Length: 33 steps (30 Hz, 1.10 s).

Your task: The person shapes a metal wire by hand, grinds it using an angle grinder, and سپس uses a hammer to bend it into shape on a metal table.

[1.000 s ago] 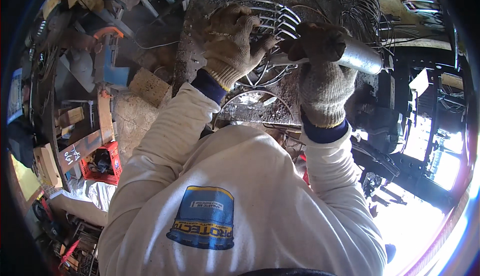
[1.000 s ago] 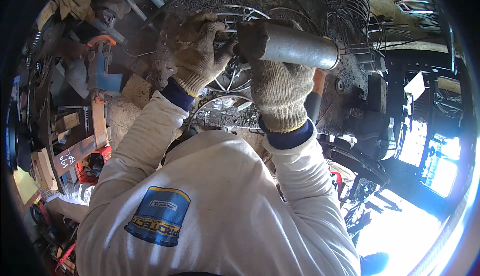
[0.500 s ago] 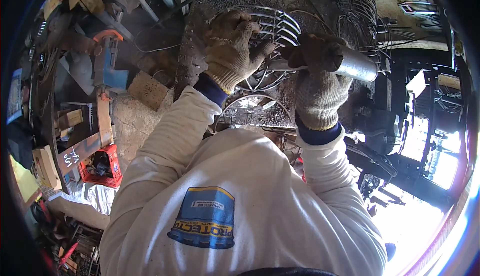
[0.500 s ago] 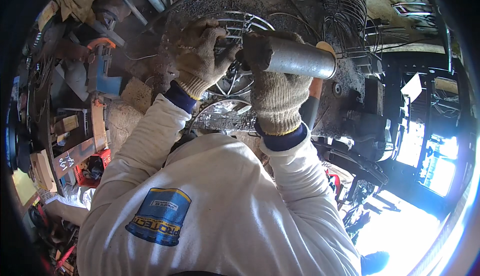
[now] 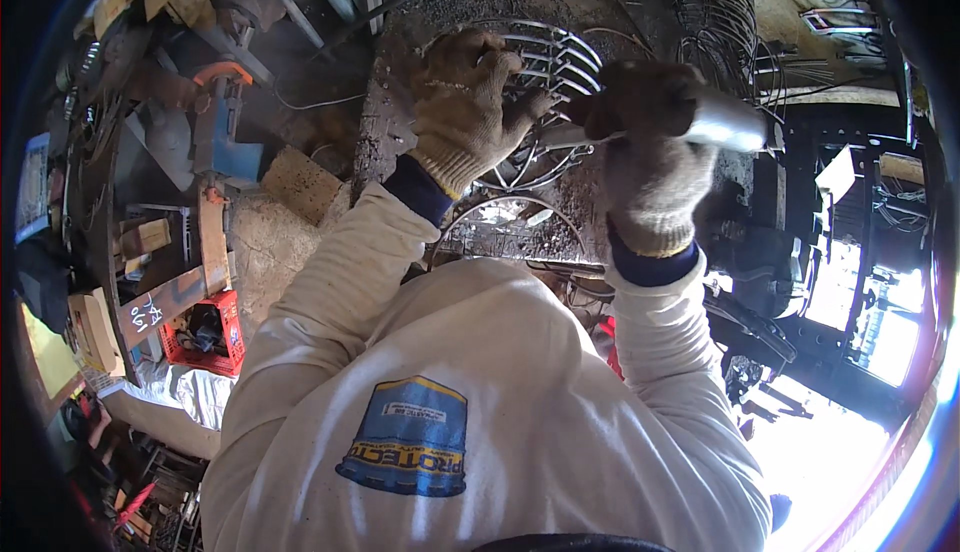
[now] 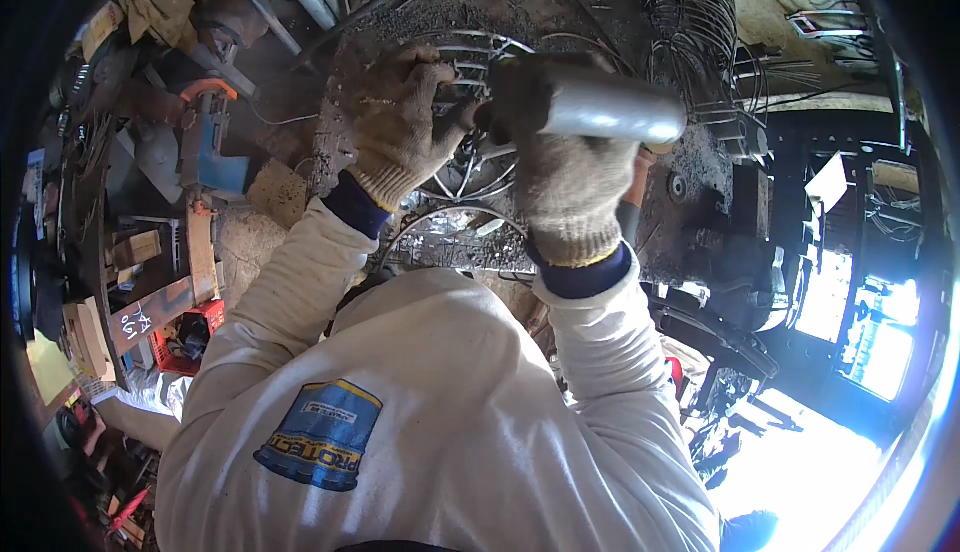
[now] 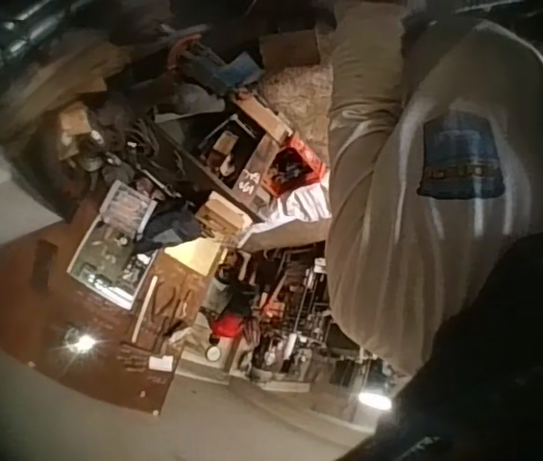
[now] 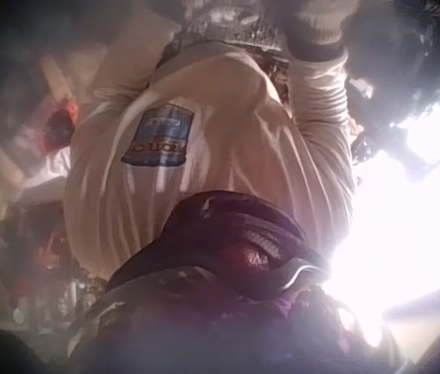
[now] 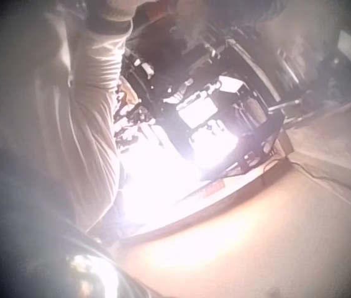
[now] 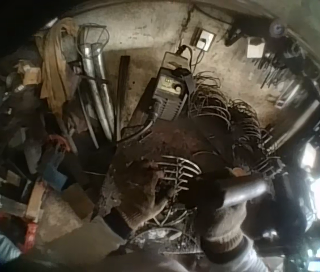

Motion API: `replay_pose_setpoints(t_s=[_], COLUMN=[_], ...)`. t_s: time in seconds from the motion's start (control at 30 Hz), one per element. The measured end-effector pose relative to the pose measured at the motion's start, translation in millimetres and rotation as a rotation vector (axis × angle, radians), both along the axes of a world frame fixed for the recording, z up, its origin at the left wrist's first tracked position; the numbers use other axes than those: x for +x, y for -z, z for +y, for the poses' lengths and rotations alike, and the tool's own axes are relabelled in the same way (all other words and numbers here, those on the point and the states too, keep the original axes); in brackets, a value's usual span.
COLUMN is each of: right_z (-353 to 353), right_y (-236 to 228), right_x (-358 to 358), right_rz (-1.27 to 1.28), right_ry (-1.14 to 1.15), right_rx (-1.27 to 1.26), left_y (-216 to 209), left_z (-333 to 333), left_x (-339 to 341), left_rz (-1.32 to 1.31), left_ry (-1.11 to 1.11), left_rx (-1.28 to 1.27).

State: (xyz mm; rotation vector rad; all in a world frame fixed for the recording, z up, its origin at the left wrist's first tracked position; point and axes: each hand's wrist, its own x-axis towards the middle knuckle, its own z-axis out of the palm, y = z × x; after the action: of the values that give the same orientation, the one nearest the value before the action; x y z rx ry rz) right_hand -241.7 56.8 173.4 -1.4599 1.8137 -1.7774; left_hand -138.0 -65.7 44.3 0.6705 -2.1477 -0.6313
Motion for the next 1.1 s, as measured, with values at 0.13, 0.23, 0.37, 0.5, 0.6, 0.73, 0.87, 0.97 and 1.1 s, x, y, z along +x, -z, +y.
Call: replay_pose_setpoints(t_s=[0.13,0.23,0.37,0.5,0.6,0.73,0.87,0.97,1.1], right_z=[-2,4,25,24,16,-3,-10,-8,3], right_y=[-22,-19,-1,-4,-12,-38,-24,-20,4], right_x=[-11,-2,6,10,9,-2,-10,1,-9], right_rz=[0.053,-0.356,-0.14,-0.178,-0.069,-0.297,-0.254,-0.268,0.401], right_ry=[0.05,-0.035,-0.061,-0.028,0.035,0.0,0.045,0.031,0.154], right_rx=[0.033,-0.082,-0.031,-0.017,-0.05,0.081,0.065,0.088,0.078], left_y=[-14,-9,-2,-3,-9,-4,4,12,9], left_z=[-1,-1,-4,-4,-2,-4,0,1,-1], left_x=[1,-1,-2,-1,-1,-1,-4,-4,-4], left_rz=[0.059,0.103,0.095,0.072,0.116,0.131,0.076,0.056,0.064], left_ry=[-0.114,-0.084,-0.055,-0.017,-0.069,-0.083,-0.034,-0.014,-0.063], left_rx=[-0.238,-0.176,-0.157,-0.076,-0.229,-0.286,-0.049,0.052,-0.152])
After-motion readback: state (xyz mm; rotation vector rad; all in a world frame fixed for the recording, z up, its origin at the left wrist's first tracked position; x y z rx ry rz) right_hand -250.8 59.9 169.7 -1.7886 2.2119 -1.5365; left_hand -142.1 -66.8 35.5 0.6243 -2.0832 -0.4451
